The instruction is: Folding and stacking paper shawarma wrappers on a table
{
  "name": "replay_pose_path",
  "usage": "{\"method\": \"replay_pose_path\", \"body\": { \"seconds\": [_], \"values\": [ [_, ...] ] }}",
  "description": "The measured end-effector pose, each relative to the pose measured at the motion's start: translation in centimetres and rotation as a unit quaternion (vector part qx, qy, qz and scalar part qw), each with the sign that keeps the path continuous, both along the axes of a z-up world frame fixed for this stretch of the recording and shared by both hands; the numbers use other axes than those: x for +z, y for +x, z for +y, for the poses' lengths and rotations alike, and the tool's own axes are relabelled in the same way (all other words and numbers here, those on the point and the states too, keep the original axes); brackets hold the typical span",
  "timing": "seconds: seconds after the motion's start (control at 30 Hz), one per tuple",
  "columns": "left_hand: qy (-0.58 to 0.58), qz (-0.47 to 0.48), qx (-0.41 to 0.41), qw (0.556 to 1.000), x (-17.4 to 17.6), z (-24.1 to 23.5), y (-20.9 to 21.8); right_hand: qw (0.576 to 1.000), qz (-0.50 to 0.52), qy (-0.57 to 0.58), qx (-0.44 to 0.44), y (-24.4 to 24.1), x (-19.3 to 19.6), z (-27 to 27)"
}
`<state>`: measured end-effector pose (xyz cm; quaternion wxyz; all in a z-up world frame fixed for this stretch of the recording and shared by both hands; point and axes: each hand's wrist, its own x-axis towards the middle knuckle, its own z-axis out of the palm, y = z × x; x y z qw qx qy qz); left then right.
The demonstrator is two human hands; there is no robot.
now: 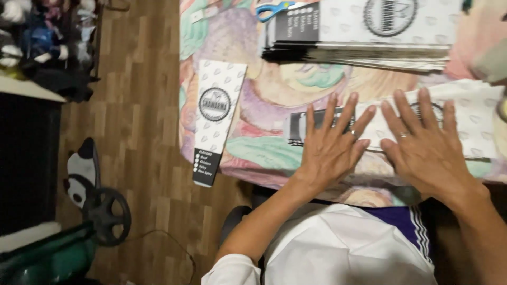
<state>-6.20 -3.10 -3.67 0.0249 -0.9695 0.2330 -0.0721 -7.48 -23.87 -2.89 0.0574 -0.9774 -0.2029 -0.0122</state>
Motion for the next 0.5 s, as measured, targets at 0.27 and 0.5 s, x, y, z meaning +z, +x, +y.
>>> {"method": "replay_pose_path", "body": {
  "seconds": [0.27, 0.5],
  "values": [
    [0.037, -0.010, 0.004, 0.999, 0.4, 0.3, 0.1, 0.985, -0.022, 0.168, -0.037, -1.4, -2.9, -5.1],
    [-0.406, 0.126, -0.078, 0.902, 1.7, 6.8, 1.0, 0.976, 0.035, 0.206, -0.065, -1.3, -2.9, -5.0]
  ]
}}
